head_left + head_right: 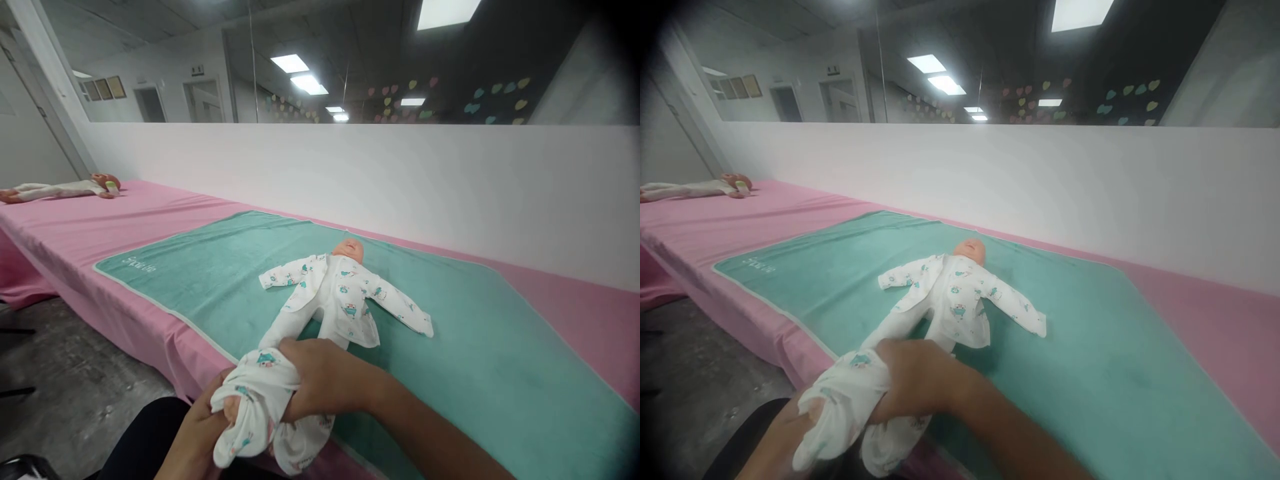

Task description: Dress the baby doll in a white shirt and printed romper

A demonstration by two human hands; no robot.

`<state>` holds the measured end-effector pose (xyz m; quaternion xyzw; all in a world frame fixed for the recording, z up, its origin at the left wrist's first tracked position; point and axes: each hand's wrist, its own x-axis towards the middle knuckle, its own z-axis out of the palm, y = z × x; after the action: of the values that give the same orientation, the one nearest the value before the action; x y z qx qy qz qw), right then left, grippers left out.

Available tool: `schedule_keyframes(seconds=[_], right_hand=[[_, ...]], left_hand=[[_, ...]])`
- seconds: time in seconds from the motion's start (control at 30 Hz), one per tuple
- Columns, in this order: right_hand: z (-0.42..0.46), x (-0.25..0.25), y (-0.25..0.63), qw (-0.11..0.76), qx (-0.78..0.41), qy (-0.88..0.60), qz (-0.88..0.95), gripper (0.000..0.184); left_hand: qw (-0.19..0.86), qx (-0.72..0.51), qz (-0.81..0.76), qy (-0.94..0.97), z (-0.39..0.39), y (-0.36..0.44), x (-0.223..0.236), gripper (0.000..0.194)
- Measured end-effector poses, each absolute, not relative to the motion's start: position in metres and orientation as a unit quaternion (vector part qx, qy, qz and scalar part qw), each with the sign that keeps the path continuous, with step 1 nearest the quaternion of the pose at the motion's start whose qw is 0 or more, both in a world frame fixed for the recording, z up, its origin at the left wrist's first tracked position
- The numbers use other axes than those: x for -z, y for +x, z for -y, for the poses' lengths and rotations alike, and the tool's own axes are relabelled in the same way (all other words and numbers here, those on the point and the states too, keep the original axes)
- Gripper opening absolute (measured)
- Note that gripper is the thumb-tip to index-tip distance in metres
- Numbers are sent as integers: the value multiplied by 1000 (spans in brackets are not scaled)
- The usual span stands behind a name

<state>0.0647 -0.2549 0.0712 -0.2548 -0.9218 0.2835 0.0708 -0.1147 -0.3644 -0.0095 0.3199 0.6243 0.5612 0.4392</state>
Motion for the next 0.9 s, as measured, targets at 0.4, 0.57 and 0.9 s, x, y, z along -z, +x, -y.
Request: schedule_keyframes(seconds=[0.4, 0.57, 0.9], right_hand=[[251, -97, 70, 56, -498, -261, 825, 48], [248, -71, 67, 169, -442, -302, 828, 19], [253, -56, 54, 352, -279, -311, 838, 48]], left_hand=[[290, -634, -622, 357, 334, -115, 0, 48], [364, -580, -591, 426, 333, -124, -10, 47], [324, -534, -613, 484, 371, -125, -37, 39]])
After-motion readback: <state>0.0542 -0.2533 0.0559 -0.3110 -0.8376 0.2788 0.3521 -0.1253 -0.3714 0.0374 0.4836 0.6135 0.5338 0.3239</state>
